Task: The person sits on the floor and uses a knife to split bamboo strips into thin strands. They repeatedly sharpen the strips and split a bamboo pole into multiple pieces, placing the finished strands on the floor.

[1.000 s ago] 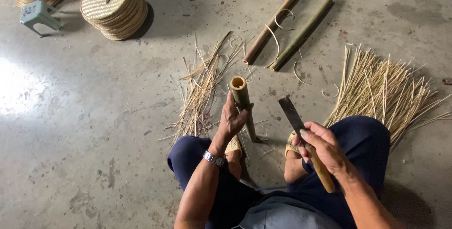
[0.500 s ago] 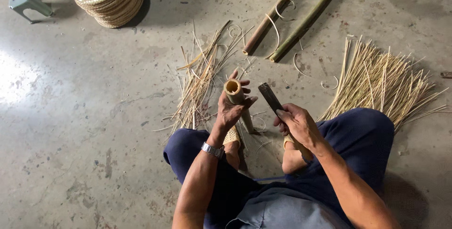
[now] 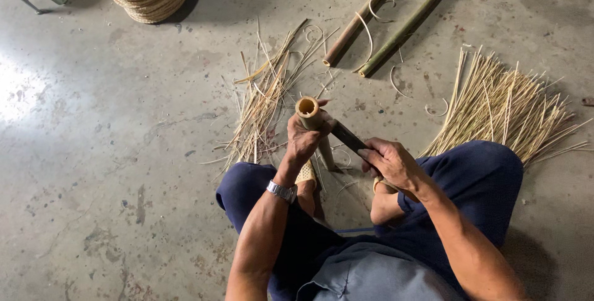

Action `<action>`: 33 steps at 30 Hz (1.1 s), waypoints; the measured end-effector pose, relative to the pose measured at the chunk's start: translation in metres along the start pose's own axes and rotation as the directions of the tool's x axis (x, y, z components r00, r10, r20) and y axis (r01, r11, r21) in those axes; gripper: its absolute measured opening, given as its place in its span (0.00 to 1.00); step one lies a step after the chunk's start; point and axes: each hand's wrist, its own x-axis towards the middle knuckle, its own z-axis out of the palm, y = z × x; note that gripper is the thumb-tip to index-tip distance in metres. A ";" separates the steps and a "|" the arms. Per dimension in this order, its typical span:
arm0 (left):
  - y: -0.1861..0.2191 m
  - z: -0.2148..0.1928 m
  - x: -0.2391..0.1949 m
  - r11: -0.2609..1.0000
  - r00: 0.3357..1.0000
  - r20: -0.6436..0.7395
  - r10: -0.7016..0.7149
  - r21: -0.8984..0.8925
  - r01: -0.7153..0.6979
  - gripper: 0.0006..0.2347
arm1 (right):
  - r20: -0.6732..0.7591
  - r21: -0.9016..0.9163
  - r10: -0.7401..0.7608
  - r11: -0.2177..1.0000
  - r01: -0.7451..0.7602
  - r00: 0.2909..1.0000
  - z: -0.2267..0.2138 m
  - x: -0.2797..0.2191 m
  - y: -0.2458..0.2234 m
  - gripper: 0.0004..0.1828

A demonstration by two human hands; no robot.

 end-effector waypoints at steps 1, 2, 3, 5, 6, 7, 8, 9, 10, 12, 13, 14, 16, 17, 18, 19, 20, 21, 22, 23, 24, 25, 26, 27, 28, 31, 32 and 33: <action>-0.001 -0.001 0.003 1.000 0.998 -0.056 -0.006 0.013 0.007 0.14 | 0.026 -0.031 0.012 0.999 -0.012 1.000 -0.004 -0.002 0.010 0.13; -0.001 -0.003 0.005 1.000 0.994 -0.112 -0.011 0.026 0.014 0.15 | 0.051 -0.062 0.026 0.998 -0.023 0.998 -0.007 -0.005 0.019 0.13; -0.002 -0.005 0.008 0.999 0.985 -0.172 -0.013 0.038 0.019 0.17 | 0.010 0.090 0.072 0.993 -0.073 0.997 -0.009 -0.009 0.028 0.11; -0.003 -0.009 0.011 0.988 0.979 -0.203 -0.025 0.144 0.055 0.19 | -0.049 0.390 0.186 0.908 -0.153 0.981 -0.013 -0.019 0.048 0.08; -0.004 -0.010 0.012 0.978 0.975 -0.219 -0.033 0.195 0.077 0.20 | -0.050 0.497 0.159 0.860 -0.114 0.986 -0.019 -0.021 0.056 0.08; -0.004 -0.012 0.012 0.993 0.990 -0.136 0.034 0.119 -0.018 0.21 | -0.057 0.603 0.138 0.794 -0.076 0.989 -0.023 -0.025 0.064 0.09; -0.005 -0.012 0.013 0.994 0.992 -0.057 0.108 0.033 -0.106 0.22 | -0.067 0.699 0.118 0.714 -0.037 0.991 -0.027 -0.028 0.072 0.11; -0.005 -0.012 0.010 0.982 0.983 0.013 0.181 -0.061 -0.179 0.23 | -0.054 0.690 0.175 0.718 -0.090 0.983 -0.028 -0.034 0.080 0.14; -0.004 -0.011 0.008 0.986 0.986 0.014 0.166 0.027 -0.167 0.25 | -0.041 0.679 0.232 0.720 -0.143 0.972 -0.030 -0.037 0.087 0.17; 0.002 -0.012 0.012 0.970 0.990 0.013 0.142 0.200 -0.142 0.28 | 0.016 0.683 0.330 0.685 -0.251 0.944 -0.032 -0.037 0.098 0.22; 0.005 -0.012 0.012 0.961 0.993 0.021 0.115 0.252 -0.116 0.27 | 0.066 0.697 0.377 0.645 -0.313 0.924 -0.029 -0.040 0.105 0.24; 0.009 -0.012 0.013 0.949 0.996 0.028 0.086 0.303 -0.091 0.26 | 0.116 0.706 0.422 0.601 -0.373 0.899 -0.027 -0.042 0.113 0.26; 0.016 -0.010 0.015 0.940 0.997 0.051 0.063 0.332 -0.076 0.24 | 0.112 0.656 0.433 0.644 -0.394 0.895 -0.023 -0.046 0.129 0.25; 0.019 -0.010 0.017 0.947 0.995 0.066 0.071 0.310 -0.088 0.23 | 0.111 0.630 0.437 0.663 -0.403 0.892 -0.020 -0.047 0.136 0.24; 0.022 -0.009 0.016 0.952 0.994 0.079 0.081 0.288 -0.100 0.21 | 0.071 0.594 0.446 0.700 -0.397 0.892 -0.017 -0.048 0.143 0.24; 0.025 -0.008 0.017 0.957 0.996 0.073 0.055 0.280 -0.073 0.21 | 0.028 0.555 0.444 0.738 -0.384 0.895 -0.015 -0.047 0.147 0.24; 0.029 -0.007 0.015 0.961 0.997 0.067 0.029 0.273 -0.046 0.21 | -0.015 0.512 0.440 0.774 -0.371 0.898 -0.013 -0.048 0.149 0.24; 0.032 -0.005 0.014 0.964 0.998 0.066 0.007 0.265 -0.024 0.21 | -0.014 0.521 0.457 0.763 -0.383 0.890 -0.013 -0.048 0.149 0.23; 0.035 -0.004 0.011 0.954 0.996 0.089 0.029 0.294 -0.054 0.21 | -0.012 0.529 0.473 0.751 -0.396 0.881 -0.012 -0.050 0.147 0.23; 0.038 -0.001 0.010 0.942 0.991 0.119 0.058 0.323 -0.094 0.21 | -0.017 0.540 0.483 0.741 -0.399 0.875 -0.012 -0.050 0.144 0.23; 0.041 0.001 0.009 0.927 0.985 0.151 0.085 0.350 -0.134 0.21 | -0.009 0.547 0.490 0.732 -0.406 0.872 -0.012 -0.051 0.140 0.22; 0.042 0.004 0.008 0.929 0.982 0.169 0.089 0.342 -0.143 0.21 | -0.001 0.553 0.497 0.723 -0.414 0.868 -0.011 -0.051 0.136 0.22; 0.042 0.006 0.007 0.930 0.978 0.187 0.092 0.335 -0.152 0.21 | 0.007 0.558 0.505 0.714 -0.422 0.863 -0.009 -0.053 0.133 0.21; 0.042 0.008 0.006 0.931 0.975 0.202 0.097 0.327 -0.161 0.21 | 0.006 0.538 0.497 0.730 -0.422 0.868 -0.008 -0.053 0.131 0.22; 0.041 0.010 0.006 0.921 0.972 0.206 0.117 0.344 -0.184 0.21 | 0.006 0.517 0.490 0.745 -0.422 0.872 -0.006 -0.053 0.129 0.22; 0.039 0.015 0.006 0.886 0.960 0.223 0.169 0.392 -0.248 0.22 | -0.039 0.440 0.484 0.794 -0.420 0.874 -0.003 -0.051 0.128 0.22; 0.037 0.016 0.007 0.875 0.956 0.233 0.179 0.406 -0.263 0.22 | -0.061 0.411 0.485 0.809 -0.420 0.873 -0.003 -0.050 0.128 0.23; 0.035 0.015 0.006 0.864 0.952 0.244 0.185 0.420 -0.276 0.23 | -0.069 0.456 0.476 0.797 -0.397 0.876 -0.003 -0.051 0.128 0.22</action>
